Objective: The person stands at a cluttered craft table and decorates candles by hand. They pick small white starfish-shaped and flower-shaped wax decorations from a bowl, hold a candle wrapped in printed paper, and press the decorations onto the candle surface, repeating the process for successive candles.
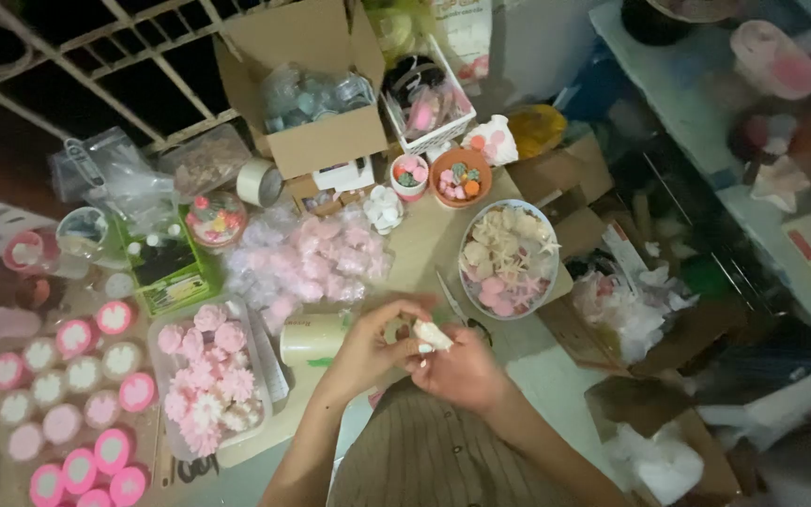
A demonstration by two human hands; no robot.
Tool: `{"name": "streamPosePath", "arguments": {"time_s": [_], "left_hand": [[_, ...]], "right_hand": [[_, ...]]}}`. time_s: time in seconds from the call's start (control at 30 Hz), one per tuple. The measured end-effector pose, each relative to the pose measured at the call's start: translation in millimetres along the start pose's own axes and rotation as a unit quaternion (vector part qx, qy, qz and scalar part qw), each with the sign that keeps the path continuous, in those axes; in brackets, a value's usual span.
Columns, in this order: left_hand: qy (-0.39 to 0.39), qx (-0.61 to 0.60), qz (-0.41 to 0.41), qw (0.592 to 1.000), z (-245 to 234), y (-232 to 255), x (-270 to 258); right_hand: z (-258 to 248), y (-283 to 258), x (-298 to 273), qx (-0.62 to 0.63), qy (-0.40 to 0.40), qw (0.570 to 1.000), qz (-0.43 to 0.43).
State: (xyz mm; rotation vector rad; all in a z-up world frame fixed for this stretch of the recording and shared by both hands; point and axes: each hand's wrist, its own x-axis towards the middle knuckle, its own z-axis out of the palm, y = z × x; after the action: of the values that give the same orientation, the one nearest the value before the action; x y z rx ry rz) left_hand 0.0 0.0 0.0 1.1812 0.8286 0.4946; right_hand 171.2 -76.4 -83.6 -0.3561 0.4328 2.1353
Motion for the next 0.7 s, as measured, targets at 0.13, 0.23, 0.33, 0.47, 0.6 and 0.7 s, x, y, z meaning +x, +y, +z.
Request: {"name": "streamPosePath", "arguments": {"time_s": [0.13, 0.23, 0.33, 0.47, 0.6, 0.7], "left_hand": [[-0.071, 0.018, 0.079, 0.994, 10, -20, 6], [-0.072, 0.065, 0.104, 0.990, 28, -32, 17], [-0.013, -0.067, 0.085, 0.994, 48, -58, 35], [0.120, -0.216, 0.045, 0.968, 67, -78, 48], [0.176, -0.065, 0.022, 0.982, 82, -119, 62], [0.164, -0.113, 0.010, 0.980, 83, -151, 74]], "right_hand": [[-25, 7, -3, 0.070, -0.069, 0.995, -0.022], [-50, 0, -7, 0.068, -0.031, 0.995, -0.066], [-77, -15, -14, 0.019, 0.029, 0.991, -0.129], [-48, -22, -42, -0.105, 0.086, 0.974, -0.183], [-22, -17, -50, -0.254, 0.264, 0.898, -0.245], [-101, -35, -42, -0.282, 0.228, 0.888, -0.283]]}}
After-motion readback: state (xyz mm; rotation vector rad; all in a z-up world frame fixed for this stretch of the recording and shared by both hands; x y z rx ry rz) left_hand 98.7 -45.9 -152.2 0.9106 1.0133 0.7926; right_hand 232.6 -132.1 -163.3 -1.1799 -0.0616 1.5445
